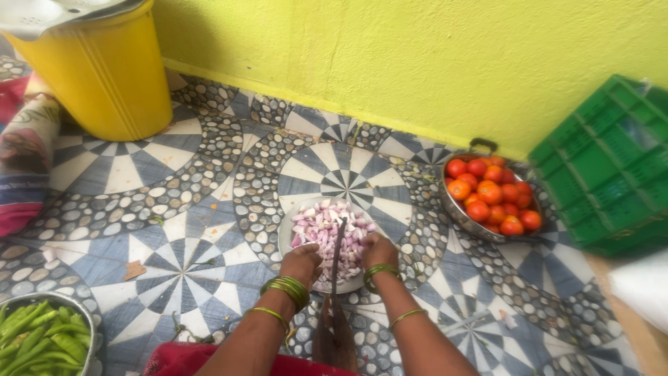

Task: The person chops onions on a plate using a knife while sitting on the floor, adding the pieces to a pile of already chopped onions.

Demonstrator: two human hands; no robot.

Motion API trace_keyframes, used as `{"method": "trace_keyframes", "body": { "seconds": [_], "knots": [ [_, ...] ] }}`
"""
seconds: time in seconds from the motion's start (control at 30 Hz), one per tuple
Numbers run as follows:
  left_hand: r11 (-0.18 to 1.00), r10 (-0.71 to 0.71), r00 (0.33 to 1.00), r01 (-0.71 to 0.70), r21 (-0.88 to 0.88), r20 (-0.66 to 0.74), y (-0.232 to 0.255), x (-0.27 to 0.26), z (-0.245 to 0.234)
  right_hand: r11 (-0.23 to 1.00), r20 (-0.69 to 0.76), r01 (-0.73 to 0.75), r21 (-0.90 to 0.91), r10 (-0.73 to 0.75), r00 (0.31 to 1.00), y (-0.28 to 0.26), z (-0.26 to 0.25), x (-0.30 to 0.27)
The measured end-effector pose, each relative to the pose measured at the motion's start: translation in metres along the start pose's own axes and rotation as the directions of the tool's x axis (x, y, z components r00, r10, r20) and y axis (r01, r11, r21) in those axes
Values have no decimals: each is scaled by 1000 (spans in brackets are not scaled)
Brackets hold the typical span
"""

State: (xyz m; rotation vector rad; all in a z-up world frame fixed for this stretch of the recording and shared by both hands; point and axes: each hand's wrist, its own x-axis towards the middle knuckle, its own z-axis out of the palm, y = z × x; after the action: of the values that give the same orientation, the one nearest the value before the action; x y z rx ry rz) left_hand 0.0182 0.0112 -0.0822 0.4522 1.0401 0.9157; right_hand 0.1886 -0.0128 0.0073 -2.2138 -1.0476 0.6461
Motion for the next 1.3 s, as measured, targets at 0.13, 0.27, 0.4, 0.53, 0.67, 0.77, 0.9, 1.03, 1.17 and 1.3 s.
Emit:
{"method": "trace_keyframes", "body": {
  "seconds": [0.13,0.27,0.4,0.53,0.67,0.77,0.9,1.03,1.17,1.3],
  "knots": [
    [987,86,994,-94,133,62,2,13,2,902,-27,128,-412,-153,988,3,-1,18],
    [877,208,978,-176,447,-22,17,-7,10,908,-30,118,-403,-142,989,12,9,29],
    [623,457,889,-295,725,-30,43,-45,24,935,-45,112,-336,-135,990,31,9,47],
    [497,627,779,-395,772,-6,62,-67,28,963,-80,260,-72,-266,961,39,1,53],
    [404,730,672,-573,713,126,67,-72,29,939,287,-97,331,-3,958,24,-28,25],
    [447,567,821,-378,811,70,69,-71,31,842,482,-301,447,57,874,4,-56,-12],
    [655,312,900,-436,617,305,65,-76,19,716,586,-373,590,-61,808,-7,-68,-60],
    [913,-25,899,-158,376,438,66,-87,15,678,532,-305,669,-150,834,-14,-60,-73],
    [955,126,891,-228,191,437,66,-91,18,674,471,-226,704,-204,858,-10,-42,-67],
    [930,167,906,-276,243,390,68,-91,22,700,445,-184,690,-210,870,-2,-34,-61]
  ]
}}
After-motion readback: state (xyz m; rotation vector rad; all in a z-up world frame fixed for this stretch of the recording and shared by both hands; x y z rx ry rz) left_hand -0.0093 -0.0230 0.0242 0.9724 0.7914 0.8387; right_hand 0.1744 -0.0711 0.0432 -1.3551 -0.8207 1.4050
